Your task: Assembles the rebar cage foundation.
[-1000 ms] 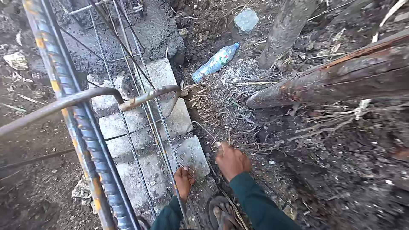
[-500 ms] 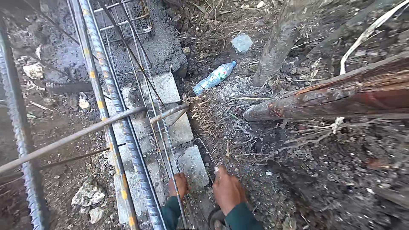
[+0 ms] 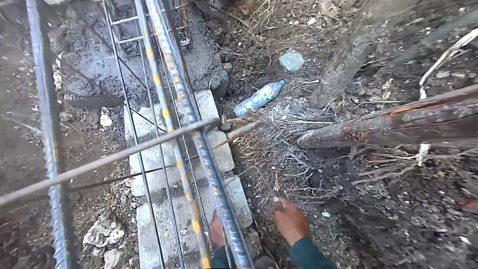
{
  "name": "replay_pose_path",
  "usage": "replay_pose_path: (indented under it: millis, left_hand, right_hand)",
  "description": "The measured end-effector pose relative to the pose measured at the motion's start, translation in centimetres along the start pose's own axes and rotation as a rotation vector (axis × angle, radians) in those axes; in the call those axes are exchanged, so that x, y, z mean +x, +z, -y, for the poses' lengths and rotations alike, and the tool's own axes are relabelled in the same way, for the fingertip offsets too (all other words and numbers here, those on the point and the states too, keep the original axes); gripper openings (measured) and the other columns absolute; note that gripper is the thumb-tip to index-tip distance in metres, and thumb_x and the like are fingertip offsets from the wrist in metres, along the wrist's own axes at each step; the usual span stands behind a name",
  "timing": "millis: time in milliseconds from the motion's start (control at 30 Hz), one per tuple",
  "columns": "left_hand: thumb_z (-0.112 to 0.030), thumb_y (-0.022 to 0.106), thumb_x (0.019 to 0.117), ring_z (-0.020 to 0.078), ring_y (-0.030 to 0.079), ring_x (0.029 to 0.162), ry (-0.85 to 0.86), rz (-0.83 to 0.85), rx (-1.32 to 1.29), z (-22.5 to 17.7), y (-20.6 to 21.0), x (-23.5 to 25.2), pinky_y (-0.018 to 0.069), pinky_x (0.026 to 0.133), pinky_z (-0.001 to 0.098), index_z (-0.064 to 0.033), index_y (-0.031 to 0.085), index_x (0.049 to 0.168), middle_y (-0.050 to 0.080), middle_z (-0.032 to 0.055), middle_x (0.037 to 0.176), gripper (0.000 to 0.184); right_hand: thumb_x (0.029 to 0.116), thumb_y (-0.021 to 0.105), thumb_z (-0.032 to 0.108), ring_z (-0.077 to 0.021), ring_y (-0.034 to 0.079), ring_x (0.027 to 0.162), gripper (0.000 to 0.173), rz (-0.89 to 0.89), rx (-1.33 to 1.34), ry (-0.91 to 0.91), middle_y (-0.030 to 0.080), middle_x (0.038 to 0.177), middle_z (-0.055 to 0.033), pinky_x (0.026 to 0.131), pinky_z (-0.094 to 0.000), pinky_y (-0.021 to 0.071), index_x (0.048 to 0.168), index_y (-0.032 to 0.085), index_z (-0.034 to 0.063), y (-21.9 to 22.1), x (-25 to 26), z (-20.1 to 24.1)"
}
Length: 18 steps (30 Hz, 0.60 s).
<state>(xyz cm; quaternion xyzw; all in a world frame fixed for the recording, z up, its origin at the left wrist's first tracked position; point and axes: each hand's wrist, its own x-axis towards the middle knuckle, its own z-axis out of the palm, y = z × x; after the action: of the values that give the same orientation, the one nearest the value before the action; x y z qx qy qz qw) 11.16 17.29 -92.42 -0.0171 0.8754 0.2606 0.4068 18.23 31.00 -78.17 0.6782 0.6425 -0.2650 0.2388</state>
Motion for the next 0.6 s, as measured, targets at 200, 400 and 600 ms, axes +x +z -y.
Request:
replay_pose_path:
  millis: [200, 400, 600]
  left_hand:
    - [-0.037, 0.031, 0.1112, 0.0391, 0.071, 0.106, -0.046, 0.000, 0.028, 1.2, 3.4, 1.3, 0.0544, 0.089, 0.0615, -0.0016, 0.066, 0.126, 0.073, 0.0217, 0.112, 0.051]
    - [-0.031, 0.033, 0.1111, 0.0364, 0.071, 0.105, -0.014, 0.022, 0.002, -0.3, -0.6, 1.7, 0.0551, 0.091, 0.0558, 0.0011, 0.067, 0.121, 0.073, 0.0211, 0.110, 0.048]
    - [-0.033, 0.028, 0.1125, 0.0368, 0.071, 0.107, 0.012, 0.097, 0.034, -2.5, -1.0, 0.5, 0.0553, 0.090, 0.0558, -0.0001, 0.066, 0.122, 0.073, 0.0200, 0.115, 0.051]
  right_hand:
    - [0.1067, 0.046, 0.030, -0.0423, 0.067, 0.112, 0.038, -0.107, -0.066, -0.080, 0.072, 0.117, -0.0230, 0.097, -0.0635, 0.0502, 0.129, 0.069, 0.0079, 0.4, 1.2, -1.1]
    - [0.1083, 0.043, 0.032, -0.0450, 0.069, 0.106, 0.040, -0.349, -0.069, -0.137, 0.072, 0.108, -0.0258, 0.092, -0.0662, 0.0506, 0.122, 0.070, 0.0051, 3.8, 5.8, -2.4]
    - [0.1090, 0.044, 0.033, -0.0476, 0.067, 0.110, 0.041, -0.367, -0.138, -0.125, 0.072, 0.112, -0.0279, 0.095, -0.0667, 0.0484, 0.123, 0.070, 0.0045, 2.1, 5.5, -2.2]
